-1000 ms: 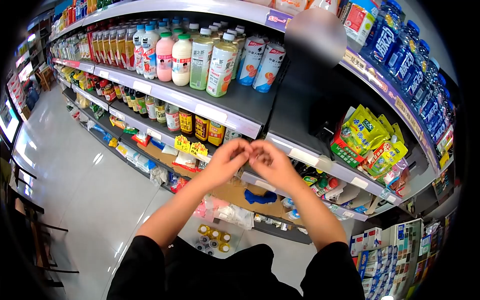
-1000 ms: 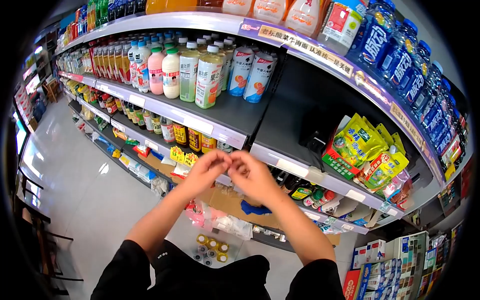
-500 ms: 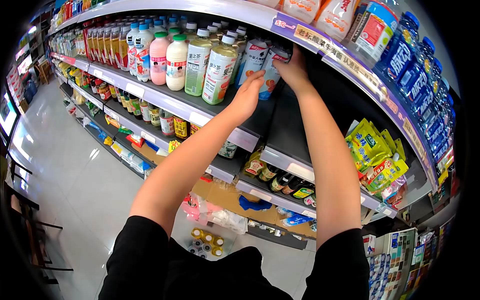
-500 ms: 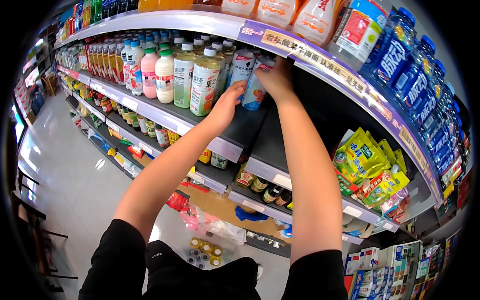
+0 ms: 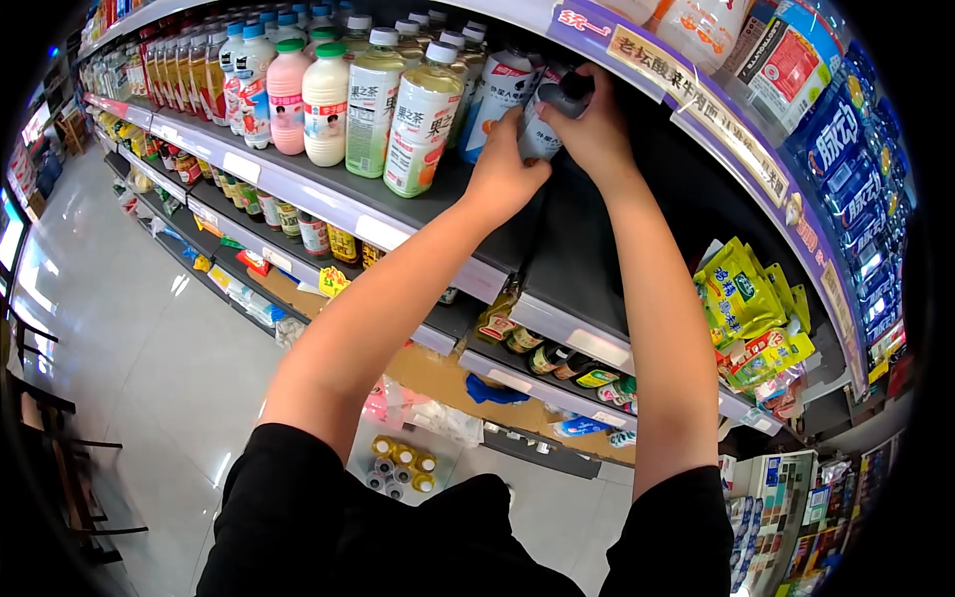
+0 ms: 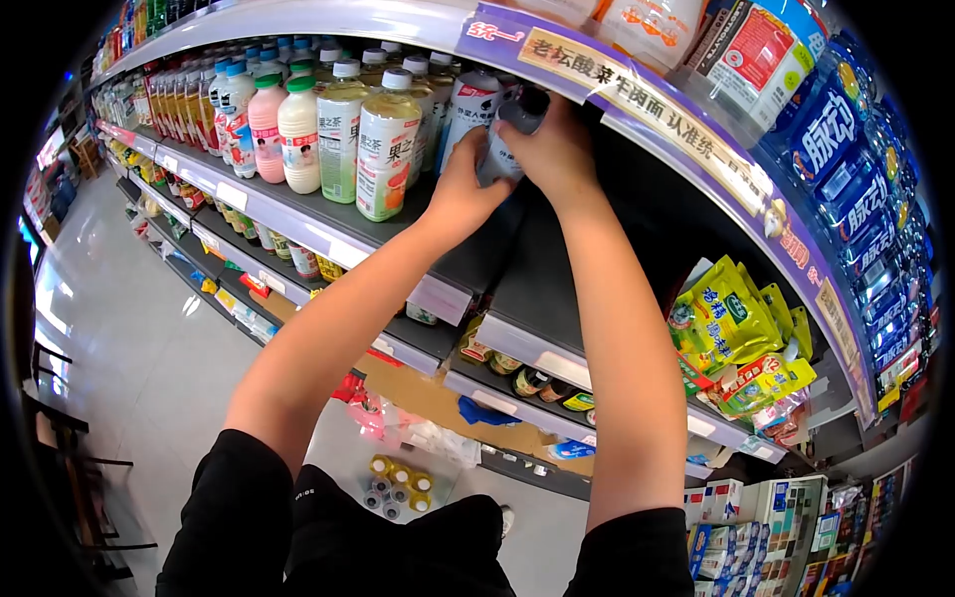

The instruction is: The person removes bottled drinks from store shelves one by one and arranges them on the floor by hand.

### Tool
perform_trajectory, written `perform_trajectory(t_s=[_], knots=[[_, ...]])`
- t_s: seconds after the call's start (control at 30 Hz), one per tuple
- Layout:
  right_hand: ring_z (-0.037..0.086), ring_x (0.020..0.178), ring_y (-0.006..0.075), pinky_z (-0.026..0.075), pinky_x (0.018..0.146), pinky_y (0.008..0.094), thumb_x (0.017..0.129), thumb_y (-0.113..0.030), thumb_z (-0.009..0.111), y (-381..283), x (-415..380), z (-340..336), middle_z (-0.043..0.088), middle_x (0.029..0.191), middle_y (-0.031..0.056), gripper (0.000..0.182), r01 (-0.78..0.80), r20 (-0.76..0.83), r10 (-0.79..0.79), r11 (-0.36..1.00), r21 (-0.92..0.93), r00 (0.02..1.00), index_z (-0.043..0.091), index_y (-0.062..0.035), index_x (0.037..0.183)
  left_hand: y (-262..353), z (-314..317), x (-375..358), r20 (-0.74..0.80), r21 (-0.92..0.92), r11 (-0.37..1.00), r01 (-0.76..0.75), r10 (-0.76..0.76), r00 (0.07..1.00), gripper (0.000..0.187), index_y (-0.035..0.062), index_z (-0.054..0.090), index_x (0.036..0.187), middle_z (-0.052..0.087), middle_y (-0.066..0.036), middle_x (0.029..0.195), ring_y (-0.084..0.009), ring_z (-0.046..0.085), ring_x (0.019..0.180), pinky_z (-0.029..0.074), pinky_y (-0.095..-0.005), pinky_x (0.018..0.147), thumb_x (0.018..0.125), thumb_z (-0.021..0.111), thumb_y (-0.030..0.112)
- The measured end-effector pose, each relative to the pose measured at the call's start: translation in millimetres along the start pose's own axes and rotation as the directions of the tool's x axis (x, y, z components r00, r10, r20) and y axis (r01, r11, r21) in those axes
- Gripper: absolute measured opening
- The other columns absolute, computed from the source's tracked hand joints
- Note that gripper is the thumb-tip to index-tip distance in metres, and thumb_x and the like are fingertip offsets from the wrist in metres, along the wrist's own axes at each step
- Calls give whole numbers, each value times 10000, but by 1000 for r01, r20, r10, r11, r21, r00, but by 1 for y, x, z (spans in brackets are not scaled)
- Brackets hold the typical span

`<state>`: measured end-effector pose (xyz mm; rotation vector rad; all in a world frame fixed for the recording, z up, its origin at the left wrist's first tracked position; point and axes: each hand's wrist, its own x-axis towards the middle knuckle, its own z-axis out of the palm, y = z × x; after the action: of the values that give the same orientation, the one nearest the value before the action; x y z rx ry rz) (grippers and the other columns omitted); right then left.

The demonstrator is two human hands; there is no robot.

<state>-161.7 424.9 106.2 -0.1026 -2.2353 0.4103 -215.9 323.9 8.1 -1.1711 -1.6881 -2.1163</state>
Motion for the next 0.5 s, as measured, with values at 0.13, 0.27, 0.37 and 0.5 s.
perform_trajectory(t_s=[0.13, 0.27, 0.37, 0.5], knots=[[584, 996, 316, 467, 837, 368, 678, -291, 785, -24, -30, -13, 585, 1068, 176, 623, 59, 60, -58, 998, -12, 997, 485, -48, 1168, 6, 6, 4, -98, 225, 972, -69, 93, 991, 770, -20, 377, 1302, 482, -284, 1211, -408, 474, 1141, 399, -409, 948, 651, 737, 178], [597, 858, 309, 484, 766, 366, 675, -252, 781, -37, -55, -21, 587, 982, 152, 458, 125, -13, -125, 992, -25, 992, 562, -31, 1011, 27, 1, -11, -39, 46, 999, -13, 15, 999, 688, 17, 455, 1185, 586, -215, 1062, -381, 548, 1040, 442, -409, 865, 598, 771, 186], [592, 817, 312, 484, 729, 357, 683, -216, 771, -51, -69, -37, 575, 941, 139, 400, 85, 58, -83, 996, -30, 995, 568, -24, 968, 41, -1, -24, -56, 43, 997, -68, 71, 996, 570, 23, 492, 1087, 607, -171, 1014, -356, 577, 974, 459, -381, 834, 602, 765, 143], [598, 787, 342, 494, 654, 383, 671, -213, 752, -85, -92, -68, 558, 924, 148, 350, 188, 92, -180, 978, -94, 979, 573, -53, 926, 44, -1, -45, -111, -55, 975, -216, 209, 972, 597, 34, 504, 1122, 567, -155, 1113, -355, 551, 1035, 435, -388, 894, 590, 767, 102]])
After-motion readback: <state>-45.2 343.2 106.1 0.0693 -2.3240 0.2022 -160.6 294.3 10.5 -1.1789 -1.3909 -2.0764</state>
